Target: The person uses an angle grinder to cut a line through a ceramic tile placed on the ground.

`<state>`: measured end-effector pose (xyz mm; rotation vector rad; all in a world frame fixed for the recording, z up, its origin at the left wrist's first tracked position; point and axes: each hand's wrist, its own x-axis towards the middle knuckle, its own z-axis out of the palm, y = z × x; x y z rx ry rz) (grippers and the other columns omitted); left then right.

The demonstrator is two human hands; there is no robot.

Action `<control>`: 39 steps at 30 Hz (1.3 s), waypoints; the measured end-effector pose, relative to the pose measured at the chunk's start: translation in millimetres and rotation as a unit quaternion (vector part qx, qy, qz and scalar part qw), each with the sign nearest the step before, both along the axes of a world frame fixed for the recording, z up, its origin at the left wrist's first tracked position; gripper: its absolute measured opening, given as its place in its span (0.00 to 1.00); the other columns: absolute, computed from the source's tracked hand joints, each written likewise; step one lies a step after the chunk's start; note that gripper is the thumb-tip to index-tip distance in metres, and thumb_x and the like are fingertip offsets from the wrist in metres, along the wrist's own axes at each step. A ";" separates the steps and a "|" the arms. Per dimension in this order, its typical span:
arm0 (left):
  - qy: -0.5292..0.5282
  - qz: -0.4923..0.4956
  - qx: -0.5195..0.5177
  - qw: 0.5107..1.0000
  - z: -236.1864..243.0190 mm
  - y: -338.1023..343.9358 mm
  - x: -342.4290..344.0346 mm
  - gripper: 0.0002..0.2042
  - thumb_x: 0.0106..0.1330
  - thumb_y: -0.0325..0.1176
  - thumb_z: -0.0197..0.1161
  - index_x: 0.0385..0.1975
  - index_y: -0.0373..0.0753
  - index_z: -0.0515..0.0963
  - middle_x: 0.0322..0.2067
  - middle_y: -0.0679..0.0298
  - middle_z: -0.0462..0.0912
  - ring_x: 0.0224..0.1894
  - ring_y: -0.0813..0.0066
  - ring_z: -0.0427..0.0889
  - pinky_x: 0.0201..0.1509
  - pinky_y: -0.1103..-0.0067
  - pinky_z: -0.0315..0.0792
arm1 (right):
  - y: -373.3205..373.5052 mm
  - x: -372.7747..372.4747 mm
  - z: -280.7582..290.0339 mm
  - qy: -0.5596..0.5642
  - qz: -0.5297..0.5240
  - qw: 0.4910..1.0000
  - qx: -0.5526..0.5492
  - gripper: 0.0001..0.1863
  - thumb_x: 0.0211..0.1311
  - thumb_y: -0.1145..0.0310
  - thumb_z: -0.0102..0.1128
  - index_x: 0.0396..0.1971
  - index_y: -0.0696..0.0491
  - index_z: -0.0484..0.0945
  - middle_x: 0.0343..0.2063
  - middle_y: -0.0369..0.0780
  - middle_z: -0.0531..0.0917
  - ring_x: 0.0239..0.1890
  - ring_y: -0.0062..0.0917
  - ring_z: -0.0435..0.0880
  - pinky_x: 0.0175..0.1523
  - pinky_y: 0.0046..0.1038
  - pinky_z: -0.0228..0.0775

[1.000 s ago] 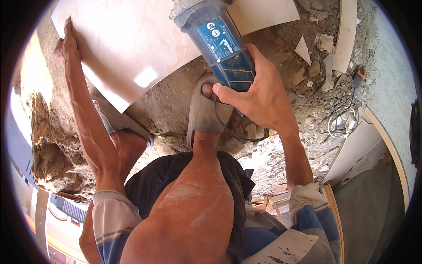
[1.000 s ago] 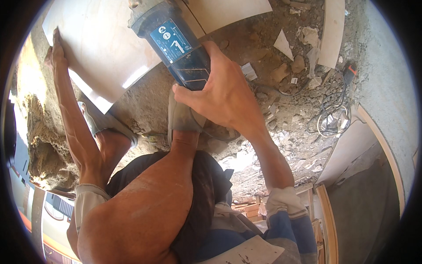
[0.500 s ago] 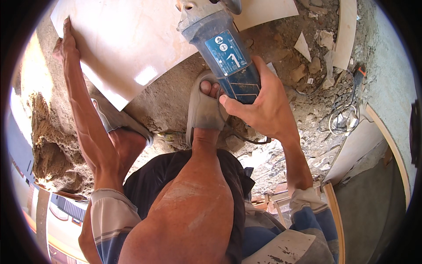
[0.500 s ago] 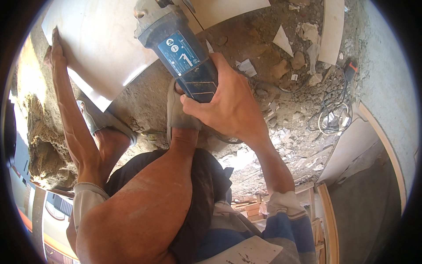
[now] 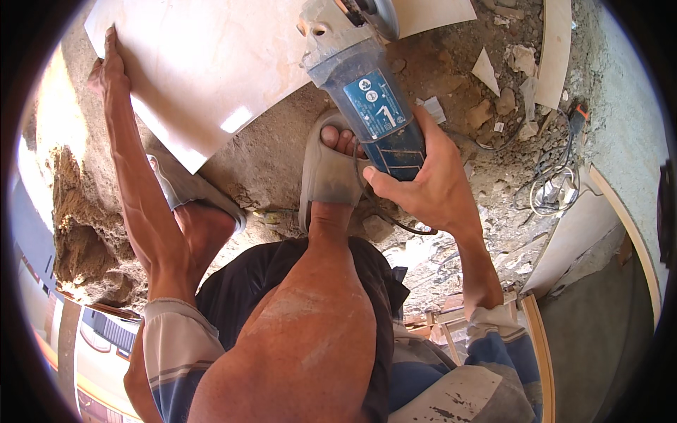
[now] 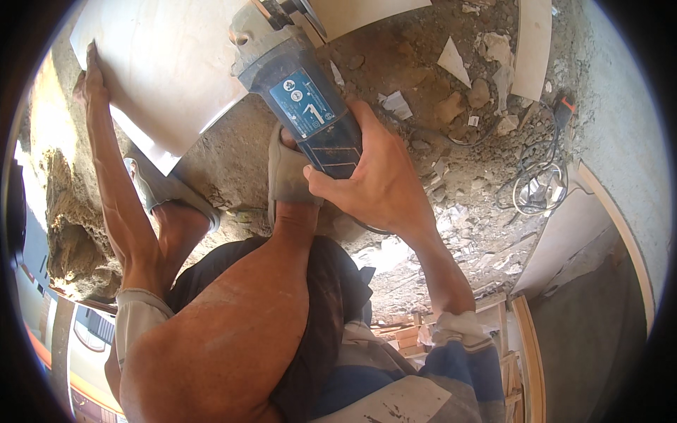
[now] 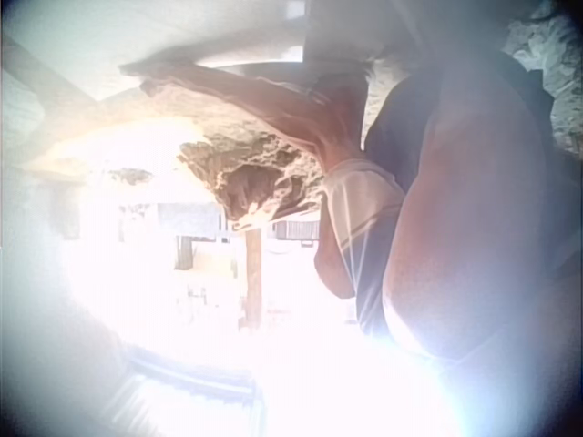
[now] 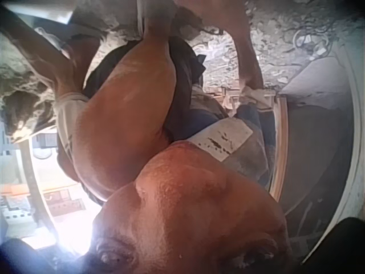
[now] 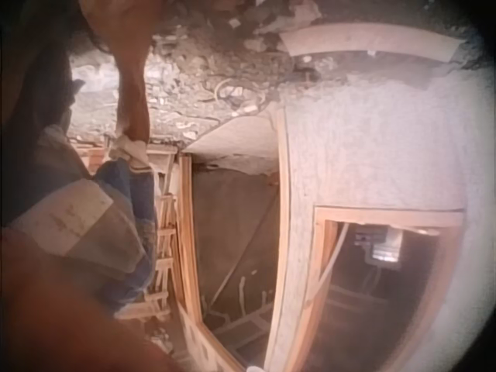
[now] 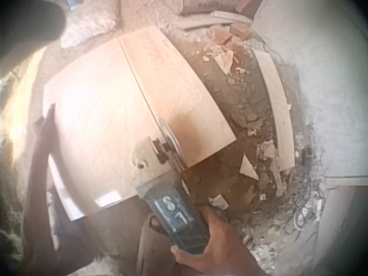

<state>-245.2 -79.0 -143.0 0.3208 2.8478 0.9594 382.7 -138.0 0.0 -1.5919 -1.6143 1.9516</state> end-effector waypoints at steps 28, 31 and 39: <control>0.081 -0.035 -0.049 0.995 -4.4 -1.1 -3.3 0.57 0.49 0.74 0.87 0.61 0.19 0.84 0.29 0.55 0.92 0.34 0.60 0.93 0.44 0.65 0.94 | -32.3 40.2 6.9 -0.029 0.014 0.999 -0.032 0.38 0.58 0.62 0.84 0.65 0.61 0.76 0.40 0.49 0.92 0.42 0.33 0.95 0.51 0.36 0.85; 0.068 -0.035 -0.032 0.997 -2.0 -3.8 6.0 0.59 0.49 0.75 0.86 0.65 0.21 0.83 0.33 0.54 0.93 0.36 0.59 0.93 0.44 0.63 0.94 | -40.5 45.3 3.1 -0.022 0.006 0.999 -0.028 0.39 0.58 0.62 0.84 0.66 0.61 0.75 0.41 0.49 0.92 0.43 0.32 0.95 0.53 0.35 0.85; 0.032 -0.016 -0.013 0.999 9.4 -4.4 25.5 0.60 0.52 0.73 0.86 0.71 0.22 0.78 0.52 0.46 0.91 0.54 0.53 0.91 0.60 0.57 0.89 | -30.6 35.7 6.1 -0.025 0.006 0.999 -0.038 0.37 0.58 0.62 0.83 0.64 0.61 0.76 0.42 0.49 0.93 0.45 0.32 0.95 0.54 0.36 0.85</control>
